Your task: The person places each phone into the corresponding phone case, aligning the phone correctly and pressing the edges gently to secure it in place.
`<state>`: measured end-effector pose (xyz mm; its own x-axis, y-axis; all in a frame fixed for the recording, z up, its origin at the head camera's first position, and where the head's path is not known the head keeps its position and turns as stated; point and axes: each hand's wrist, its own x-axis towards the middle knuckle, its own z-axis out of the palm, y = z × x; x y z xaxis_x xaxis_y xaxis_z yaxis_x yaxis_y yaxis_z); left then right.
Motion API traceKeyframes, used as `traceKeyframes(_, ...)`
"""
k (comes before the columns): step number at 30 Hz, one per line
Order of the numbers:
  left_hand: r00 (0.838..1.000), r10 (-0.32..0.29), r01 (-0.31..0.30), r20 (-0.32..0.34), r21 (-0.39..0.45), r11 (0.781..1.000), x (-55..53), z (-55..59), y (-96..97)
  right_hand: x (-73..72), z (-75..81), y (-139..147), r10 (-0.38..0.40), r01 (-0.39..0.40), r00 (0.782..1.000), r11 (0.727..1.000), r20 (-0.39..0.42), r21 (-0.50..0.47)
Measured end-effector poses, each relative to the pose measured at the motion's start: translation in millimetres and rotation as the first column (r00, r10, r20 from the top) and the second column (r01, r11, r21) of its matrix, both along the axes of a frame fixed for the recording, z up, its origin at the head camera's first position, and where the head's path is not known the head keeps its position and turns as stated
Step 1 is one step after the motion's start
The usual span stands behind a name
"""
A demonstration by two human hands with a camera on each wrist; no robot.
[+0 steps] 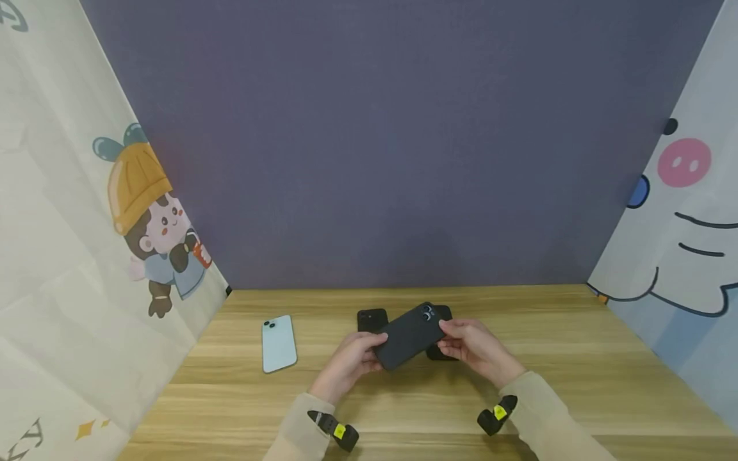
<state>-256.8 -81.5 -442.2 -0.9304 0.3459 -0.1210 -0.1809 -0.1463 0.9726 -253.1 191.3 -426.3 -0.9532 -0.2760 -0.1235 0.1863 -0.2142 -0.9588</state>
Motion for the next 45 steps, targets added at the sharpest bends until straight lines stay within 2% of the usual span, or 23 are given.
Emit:
traceKeyframes(7,1.000,-0.013,0.013,0.004,0.015,1.000,-0.1,-1.0,-1.4,-0.1,1.7,-4,-0.134,0.135,0.990,0.990,0.034,-0.048)
traceKeyframes(12,0.999,-0.034,0.034,-0.028,0.004,0.999,1.1,-1.3,-0.9,-0.1,1.0,-4,-0.196,0.201,0.979,0.976,0.061,-0.083)
traceKeyframes(14,0.998,-0.024,0.024,-0.060,-0.004,1.000,1.7,-1.0,-0.5,0.4,0.3,-5,-0.191,0.197,0.979,0.976,0.066,-0.092)
traceKeyframes(17,0.993,0.024,-0.028,-0.117,-0.033,0.999,2.1,0.1,-0.6,1.4,-1.0,-5,-0.159,0.164,0.986,0.981,0.060,-0.100)
traceKeyframes(21,0.976,0.109,-0.128,-0.187,-0.088,0.988,1.2,2.1,-3.0,2.8,-2.3,-6,-0.072,0.075,0.997,0.993,0.035,-0.086)
traceKeyframes(24,0.966,0.142,-0.168,-0.215,-0.108,0.980,0.1,3.2,-5.4,4.1,-3.2,-5,-0.013,0.014,1.000,0.998,0.016,-0.054)
traceKeyframes(31,0.961,0.153,-0.190,-0.230,-0.147,0.971,1.0,4.9,-7.5,6.2,-5.2,-5,0.024,-0.024,0.999,1.000,-0.023,0.006)
traceKeyframes(38,0.953,0.157,-0.211,-0.260,-0.198,0.957,2.5,8.2,-6.9,6.9,-6.4,-6,0.028,-0.027,1.000,0.999,-0.013,0.040)
traceKeyframes(41,0.957,0.145,-0.195,-0.249,-0.191,0.962,1.8,8.8,-8.0,7.3,-5.9,-6,0.022,-0.021,1.000,0.998,-0.012,0.055)
traceKeyframes(45,0.969,0.099,-0.137,-0.224,-0.162,0.977,-0.6,6.8,-8.9,7.6,-3.2,-7,-0.017,0.018,1.000,0.999,-0.017,0.039)
